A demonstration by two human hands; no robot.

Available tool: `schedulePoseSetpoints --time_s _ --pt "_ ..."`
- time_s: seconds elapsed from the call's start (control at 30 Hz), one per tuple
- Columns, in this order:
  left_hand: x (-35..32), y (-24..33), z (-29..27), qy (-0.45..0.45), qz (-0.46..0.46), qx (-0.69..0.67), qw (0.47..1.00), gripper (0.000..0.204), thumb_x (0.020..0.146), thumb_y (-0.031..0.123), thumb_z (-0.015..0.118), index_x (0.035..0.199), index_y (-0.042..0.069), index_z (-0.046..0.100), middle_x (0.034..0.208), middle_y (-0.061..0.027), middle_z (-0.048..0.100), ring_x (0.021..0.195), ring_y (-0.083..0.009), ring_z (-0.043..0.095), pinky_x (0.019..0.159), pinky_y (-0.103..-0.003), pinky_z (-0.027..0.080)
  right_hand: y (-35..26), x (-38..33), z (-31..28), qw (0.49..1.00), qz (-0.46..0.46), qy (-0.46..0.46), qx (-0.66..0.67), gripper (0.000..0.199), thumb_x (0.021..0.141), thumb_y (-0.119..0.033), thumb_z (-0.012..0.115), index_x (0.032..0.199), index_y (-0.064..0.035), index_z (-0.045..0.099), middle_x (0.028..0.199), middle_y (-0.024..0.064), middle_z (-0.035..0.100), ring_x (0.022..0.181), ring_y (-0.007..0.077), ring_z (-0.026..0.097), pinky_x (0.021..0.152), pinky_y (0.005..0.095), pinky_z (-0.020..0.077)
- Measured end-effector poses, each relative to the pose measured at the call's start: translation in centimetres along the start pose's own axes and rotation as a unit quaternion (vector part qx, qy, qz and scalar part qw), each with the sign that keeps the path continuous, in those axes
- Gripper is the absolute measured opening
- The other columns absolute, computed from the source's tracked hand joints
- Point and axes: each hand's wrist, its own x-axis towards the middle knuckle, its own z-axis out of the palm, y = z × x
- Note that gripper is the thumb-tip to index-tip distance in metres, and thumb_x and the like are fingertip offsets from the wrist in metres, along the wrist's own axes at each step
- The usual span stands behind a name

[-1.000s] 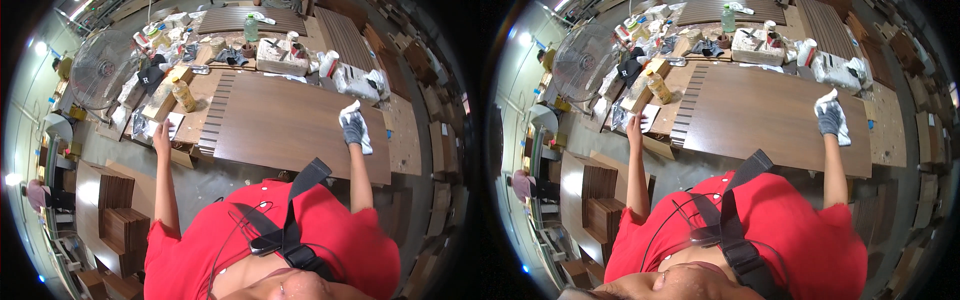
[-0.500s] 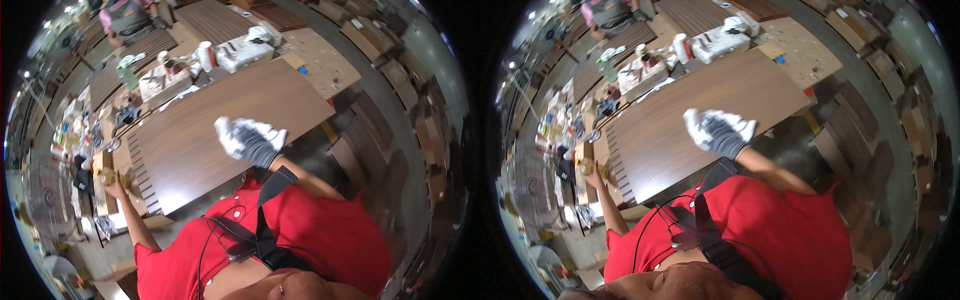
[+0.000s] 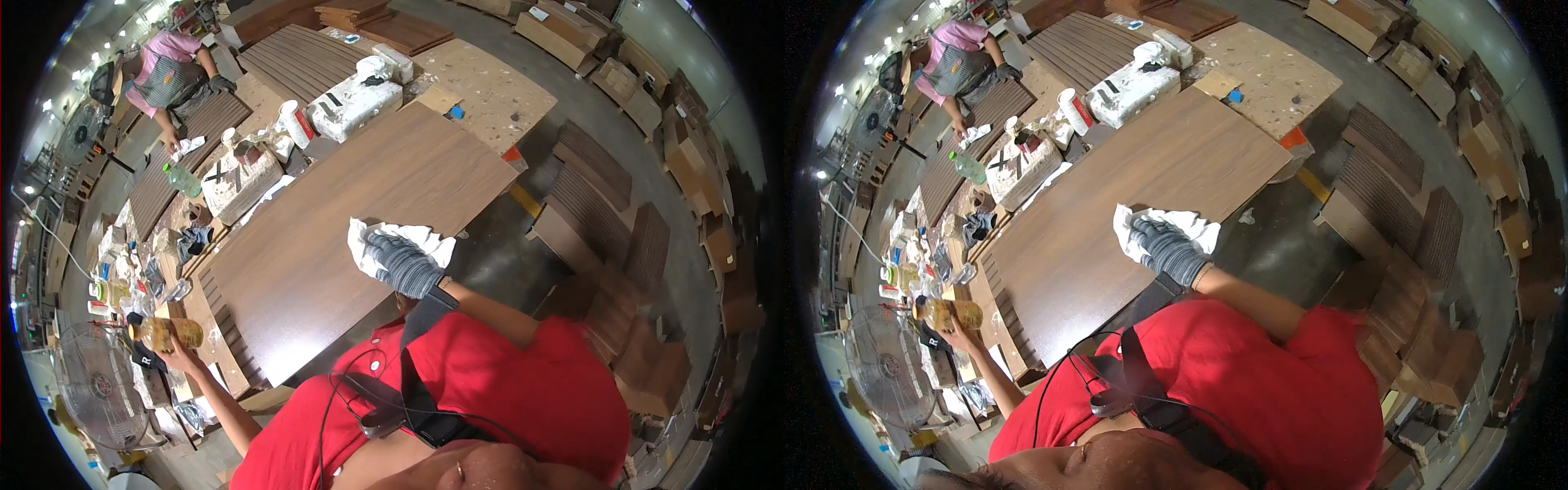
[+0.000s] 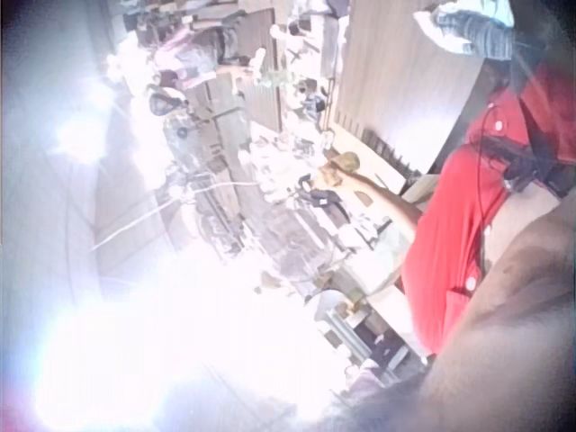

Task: The person wipes a slatted wood panel with a cloth, applies liquid from a bottle, and flips the panel over to wipe the other side.

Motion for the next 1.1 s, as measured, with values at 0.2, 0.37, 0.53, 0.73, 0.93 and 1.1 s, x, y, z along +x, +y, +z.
schedulePoseSetpoints --time_s 0.2,0.37,0.53,0.73,0.93,1.1 --pt "-3.6 9.4 2.5 -0.093 0.003 -0.059 0.994 0.069 0.082 0.020 0.075 0.139 0.000 0.042 0.129 -0.0166 0.055 0.114 -0.0268 0.057 0.096 -0.041 0.048 -1.3 4.6 -3.1 0.954 -0.032 -0.199 -0.221 0.026 0.093 -0.015 0.046 0.113 -0.0044 0.060 0.114 0.0138 0.062 0.105 0.0177 0.060 0.089 0.0339 0.0487" --pt "-11.7 19.2 6.8 -0.338 -0.006 -0.022 0.941 0.057 0.082 0.007 0.066 0.134 -0.003 0.045 0.124 -0.0132 0.058 0.115 -0.0221 0.056 0.099 -0.035 0.045 -0.1 5.8 -5.8 0.431 0.408 -0.051 0.804 0.047 0.103 -0.033 0.036 0.141 -0.0050 0.044 0.139 0.0135 0.051 0.123 0.0215 0.052 0.107 0.0400 0.0402" --pt "-17.9 22.3 9.3 -0.506 -0.084 -0.040 0.857 0.057 0.072 0.007 0.076 0.123 -0.003 0.053 0.106 -0.0108 0.067 0.092 -0.0186 0.067 0.083 -0.033 0.054 -2.0 5.7 -5.9 0.343 0.259 0.048 0.902 0.036 0.099 -0.023 0.045 0.127 -0.0005 0.049 0.129 0.0195 0.056 0.115 0.0310 0.057 0.099 0.0377 0.0463" --pt "-20.9 26.5 11.9 -0.603 0.015 0.157 0.782 0.075 0.067 0.034 0.076 0.131 0.004 0.051 0.097 -0.0244 0.069 0.094 -0.0394 0.067 0.081 -0.042 0.052 -5.4 6.4 -6.6 0.539 0.210 0.167 0.799 0.033 0.098 -0.023 0.049 0.118 0.0027 0.052 0.124 0.0216 0.058 0.103 0.0308 0.061 0.093 0.0396 0.0492" --pt "-21.1 29.1 12.3 -0.642 0.040 0.257 0.721 0.071 0.071 0.044 0.073 0.127 0.005 0.053 0.091 -0.0240 0.069 0.088 -0.0407 0.066 0.078 -0.046 0.051 -5.4 6.4 -7.1 0.309 0.261 0.086 0.911 0.042 0.101 -0.024 0.042 0.129 0.0074 0.047 0.133 0.0212 0.055 0.116 0.0304 0.056 0.104 0.0416 0.0425" --pt "-21.1 30.2 12.9 -0.656 0.057 0.293 0.693 0.071 0.073 0.049 0.071 0.123 0.003 0.053 0.089 -0.0242 0.068 0.088 -0.0414 0.066 0.078 -0.046 0.051 -6.7 6.7 -8.3 0.239 0.337 0.136 0.900 0.041 0.099 -0.023 0.045 0.129 0.0055 0.048 0.128 0.0199 0.059 0.112 0.0320 0.059 0.101 0.0431 0.0450"
